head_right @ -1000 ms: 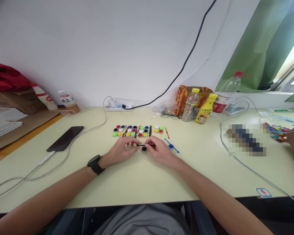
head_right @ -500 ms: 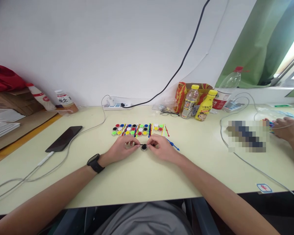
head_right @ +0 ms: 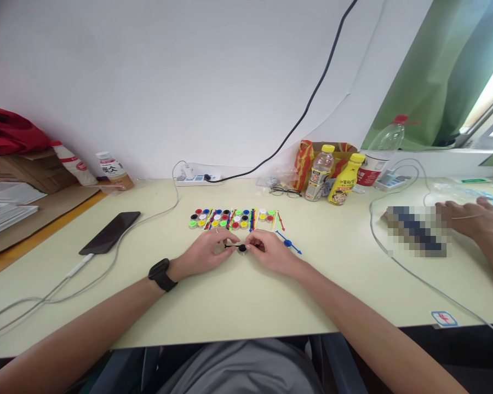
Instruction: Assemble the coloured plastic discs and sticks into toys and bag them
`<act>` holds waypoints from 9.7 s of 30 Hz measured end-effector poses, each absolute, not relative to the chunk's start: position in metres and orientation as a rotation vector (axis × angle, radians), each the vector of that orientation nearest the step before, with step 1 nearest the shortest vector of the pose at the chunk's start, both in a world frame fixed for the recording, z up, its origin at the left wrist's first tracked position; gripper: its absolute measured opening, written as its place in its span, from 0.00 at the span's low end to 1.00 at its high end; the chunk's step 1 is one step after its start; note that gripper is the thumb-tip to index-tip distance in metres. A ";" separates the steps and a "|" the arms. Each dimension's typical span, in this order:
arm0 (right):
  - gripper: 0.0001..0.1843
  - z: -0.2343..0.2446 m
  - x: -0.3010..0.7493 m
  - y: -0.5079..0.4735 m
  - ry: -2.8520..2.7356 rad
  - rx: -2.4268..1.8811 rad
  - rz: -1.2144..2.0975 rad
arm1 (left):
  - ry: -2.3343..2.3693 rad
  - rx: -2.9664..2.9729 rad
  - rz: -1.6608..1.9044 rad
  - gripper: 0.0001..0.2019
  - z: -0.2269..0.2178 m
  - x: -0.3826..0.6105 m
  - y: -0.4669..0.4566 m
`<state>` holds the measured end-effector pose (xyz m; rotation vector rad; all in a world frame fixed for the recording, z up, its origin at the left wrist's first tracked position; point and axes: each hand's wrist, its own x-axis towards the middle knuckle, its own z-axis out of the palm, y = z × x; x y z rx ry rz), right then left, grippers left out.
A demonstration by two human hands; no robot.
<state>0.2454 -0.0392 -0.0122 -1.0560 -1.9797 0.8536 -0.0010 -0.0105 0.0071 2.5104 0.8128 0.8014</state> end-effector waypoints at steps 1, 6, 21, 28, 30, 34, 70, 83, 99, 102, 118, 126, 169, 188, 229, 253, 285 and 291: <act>0.06 -0.013 0.245 -0.039 -1.986 -1.055 0.844 | 0.776 2.533 0.808 0.13 0.007 0.000 -0.012; 0.07 -0.013 0.243 -0.039 -2.006 -1.077 0.801 | 0.676 2.638 0.787 0.11 0.009 0.006 -0.016; 0.06 -0.014 0.243 -0.043 -2.049 -1.123 0.702 | 0.746 2.589 0.771 0.09 0.010 0.008 -0.021; 0.19 0.002 0.250 -0.049 -1.807 -1.371 0.656 | 0.999 2.266 1.068 0.13 0.011 0.005 -0.011; 0.33 0.009 0.253 -0.049 -1.735 -1.301 0.976 | 1.019 2.261 1.107 0.11 0.012 0.005 -0.011; 0.40 0.021 0.261 -0.045 -1.467 -1.018 1.322 | 1.029 2.266 1.153 0.09 0.012 0.006 -0.011; 0.05 -0.027 0.330 0.024 -2.033 -1.425 0.216 | 1.106 2.306 1.199 0.11 0.008 0.003 -0.004; 0.05 -0.018 0.330 0.025 -1.788 -1.303 0.073 | 1.085 2.288 1.243 0.10 0.008 0.003 -0.007; 0.10 -0.020 0.336 0.027 -1.766 -1.262 -0.055 | 1.070 2.287 1.237 0.10 0.006 0.003 -0.006; 0.10 -0.021 0.338 0.028 -1.763 -1.272 -0.097 | 1.069 2.294 1.235 0.10 0.006 0.003 -0.005; 0.15 -0.031 0.339 0.032 -1.828 -1.344 0.216 | 1.049 2.306 1.247 0.09 0.005 0.003 -0.005; 0.08 -0.037 0.342 0.036 -1.882 -1.557 0.168 | 1.051 2.312 1.225 0.11 0.005 0.004 -0.006; 0.14 -0.010 0.324 0.013 -2.037 -1.386 0.088 | 0.690 2.338 0.654 0.12 0.019 0.006 -0.028; 0.12 0.027 0.280 -0.041 -2.189 -1.130 0.803 | 0.833 2.436 0.710 0.14 0.010 0.007 -0.026; 0.21 -0.005 0.236 -0.042 -1.596 -1.043 1.345 | 0.869 2.276 0.755 0.10 0.005 0.008 -0.020; 0.23 -0.014 0.238 -0.027 -1.716 -1.173 1.152 | 0.868 2.632 0.715 0.09 0.007 0.014 -0.030; 0.22 0.008 0.333 0.006 -1.601 -1.505 0.503 | 1.159 2.184 1.083 0.12 0.008 0.003 -0.011; 0.15 -0.002 0.343 0.027 -1.966 -1.465 0.612 | 1.052 2.239 0.947 0.20 0.009 -0.006 -0.012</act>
